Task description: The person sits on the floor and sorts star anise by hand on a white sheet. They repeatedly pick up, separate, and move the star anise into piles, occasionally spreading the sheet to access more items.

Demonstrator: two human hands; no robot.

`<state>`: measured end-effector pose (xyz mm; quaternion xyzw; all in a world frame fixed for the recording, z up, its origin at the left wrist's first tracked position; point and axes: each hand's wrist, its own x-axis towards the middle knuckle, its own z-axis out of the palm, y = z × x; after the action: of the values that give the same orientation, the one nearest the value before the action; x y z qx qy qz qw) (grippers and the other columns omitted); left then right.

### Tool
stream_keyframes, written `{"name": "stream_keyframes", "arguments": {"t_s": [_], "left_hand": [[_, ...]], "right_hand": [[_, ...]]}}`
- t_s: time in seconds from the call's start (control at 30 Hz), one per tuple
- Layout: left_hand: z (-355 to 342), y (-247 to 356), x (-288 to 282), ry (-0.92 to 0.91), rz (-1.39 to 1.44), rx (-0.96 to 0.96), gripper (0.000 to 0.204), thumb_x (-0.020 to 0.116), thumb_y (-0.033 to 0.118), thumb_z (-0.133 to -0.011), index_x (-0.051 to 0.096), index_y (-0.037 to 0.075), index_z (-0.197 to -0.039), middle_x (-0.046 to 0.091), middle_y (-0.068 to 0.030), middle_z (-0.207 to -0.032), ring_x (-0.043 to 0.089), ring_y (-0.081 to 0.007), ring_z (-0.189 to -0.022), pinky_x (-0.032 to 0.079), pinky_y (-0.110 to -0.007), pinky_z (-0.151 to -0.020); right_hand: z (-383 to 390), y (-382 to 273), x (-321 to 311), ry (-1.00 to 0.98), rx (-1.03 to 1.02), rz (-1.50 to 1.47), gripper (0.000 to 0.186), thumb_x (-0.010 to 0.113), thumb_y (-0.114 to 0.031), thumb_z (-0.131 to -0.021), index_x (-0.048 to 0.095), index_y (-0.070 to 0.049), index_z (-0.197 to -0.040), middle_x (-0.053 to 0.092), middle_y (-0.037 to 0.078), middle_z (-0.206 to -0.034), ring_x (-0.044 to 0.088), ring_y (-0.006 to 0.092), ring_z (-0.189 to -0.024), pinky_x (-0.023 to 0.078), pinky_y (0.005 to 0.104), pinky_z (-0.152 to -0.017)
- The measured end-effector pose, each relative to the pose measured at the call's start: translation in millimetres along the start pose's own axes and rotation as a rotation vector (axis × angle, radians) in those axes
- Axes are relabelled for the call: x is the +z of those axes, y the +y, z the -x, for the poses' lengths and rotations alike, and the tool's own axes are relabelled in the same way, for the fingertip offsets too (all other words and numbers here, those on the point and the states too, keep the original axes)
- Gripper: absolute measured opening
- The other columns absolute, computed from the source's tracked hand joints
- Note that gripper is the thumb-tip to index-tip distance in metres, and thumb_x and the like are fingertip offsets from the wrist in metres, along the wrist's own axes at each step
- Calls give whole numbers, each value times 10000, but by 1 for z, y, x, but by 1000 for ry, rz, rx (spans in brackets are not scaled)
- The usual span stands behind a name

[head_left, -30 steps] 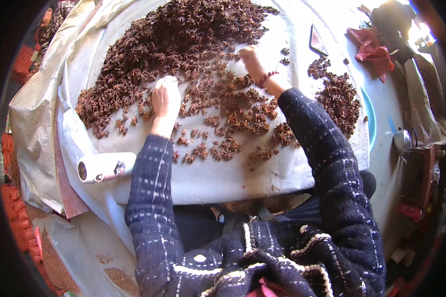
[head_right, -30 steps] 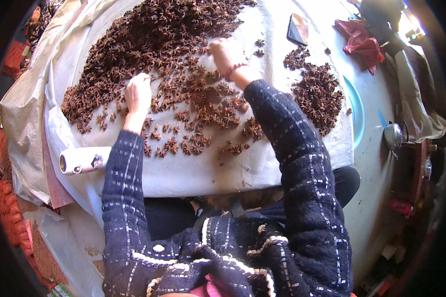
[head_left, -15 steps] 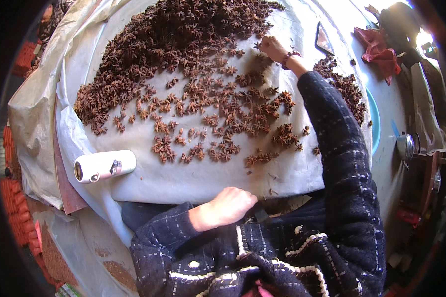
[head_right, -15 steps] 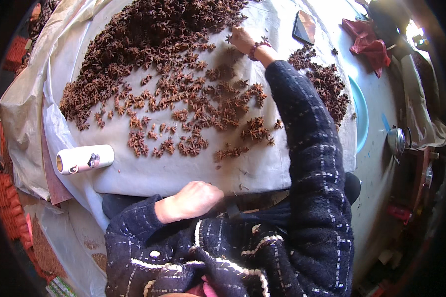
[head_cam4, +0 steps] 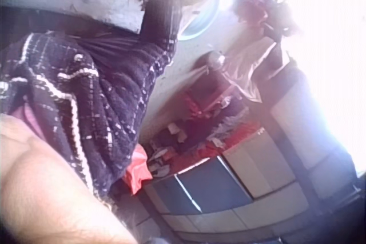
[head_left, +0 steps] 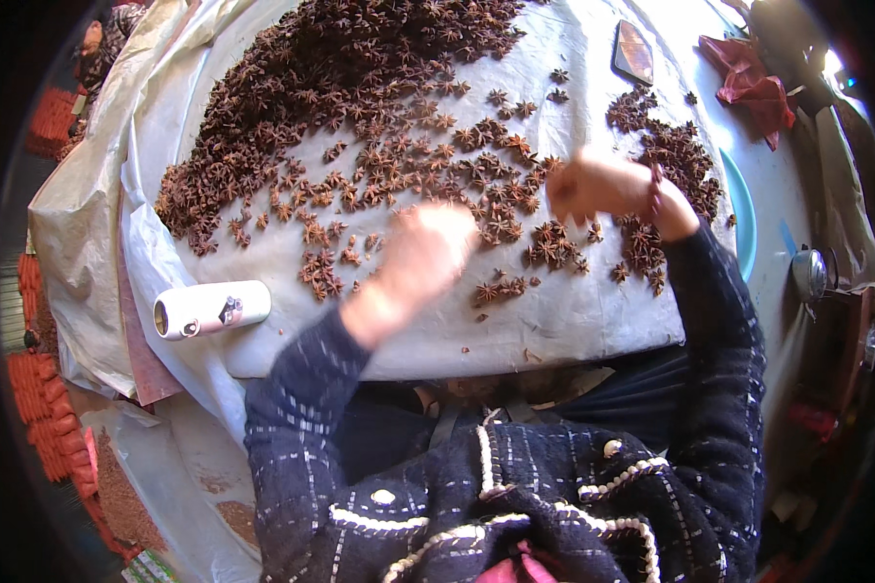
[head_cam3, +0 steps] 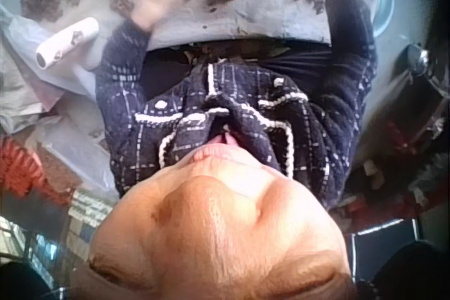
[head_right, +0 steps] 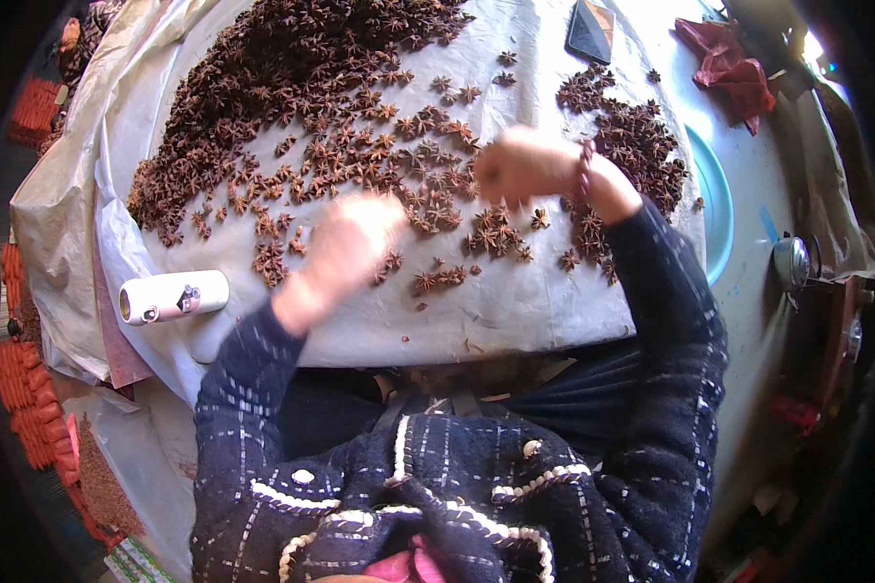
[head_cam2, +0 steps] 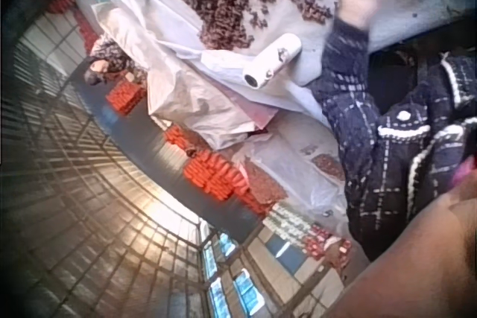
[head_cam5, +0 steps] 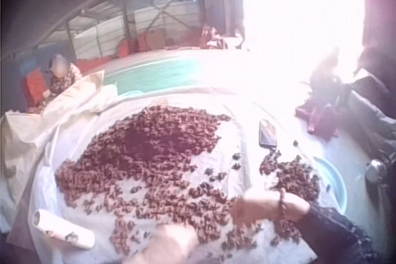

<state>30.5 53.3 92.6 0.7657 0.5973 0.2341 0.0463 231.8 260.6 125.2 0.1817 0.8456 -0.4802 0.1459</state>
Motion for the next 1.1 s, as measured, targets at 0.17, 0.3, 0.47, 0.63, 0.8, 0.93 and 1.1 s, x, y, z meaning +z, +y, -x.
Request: {"name": "stream_keyframes", "arguments": {"t_s": [0.17,0.3,0.47,0.63,0.8,0.93,1.1], "left_hand": [[-106,-146,17,227,-377,-411,226,531,222,-931,667,42,-926,662,-114,-926,598,-281,-949,507,-411,-810],[-134,-186,36,-3,-476,-544,229,587,281,-900,719,93,-896,668,-68,-1015,569,-261,-1046,463,-401,-904],[-113,-163,33,179,-335,-370,226,545,216,-906,703,71,-835,676,-97,-894,593,-242,-935,494,-411,-834],[-66,-63,33,252,-50,-146,100,597,96,-867,683,50,-847,661,-111,-809,598,-245,-865,510,-377,-767],[-20,-20,18,364,293,-389,59,635,55,-845,641,16,-801,631,-103,-805,577,-279,-816,482,-373,-738],[14,18,9,224,549,-190,69,664,89,-811,665,71,-744,642,-79,-780,577,-259,-740,479,-369,-697],[49,59,-8,-692,662,-56,255,624,277,-856,692,67,-983,675,-122,-973,635,-347,-908,506,-445,-787]], "right_hand": [[39,-37,29,-348,-273,-34,248,684,-172,-848,701,-24,-1046,723,94,-863,700,197,-733,549,300,-696],[41,-23,26,-69,-251,-38,212,676,-157,-849,706,-31,-1016,715,108,-844,695,222,-733,541,312,-698],[9,-8,27,337,-129,116,223,668,-118,-839,661,-51,-1052,672,129,-966,667,251,-809,541,362,-774],[-71,-11,49,867,-461,495,455,673,-104,-809,552,-44,-1244,540,165,-1269,518,336,-1153,457,403,-970],[-76,-7,63,515,-290,-86,204,538,-148,-951,632,-9,-1068,662,133,-964,658,225,-848,543,342,-755],[-64,7,47,692,-48,-158,188,475,-104,-944,635,-29,-1008,696,109,-841,667,188,-719,553,342,-669],[-106,20,24,778,-10,674,211,606,-261,-867,689,-135,-1015,661,95,-1025,573,276,-1054,454,422,-880]]}}
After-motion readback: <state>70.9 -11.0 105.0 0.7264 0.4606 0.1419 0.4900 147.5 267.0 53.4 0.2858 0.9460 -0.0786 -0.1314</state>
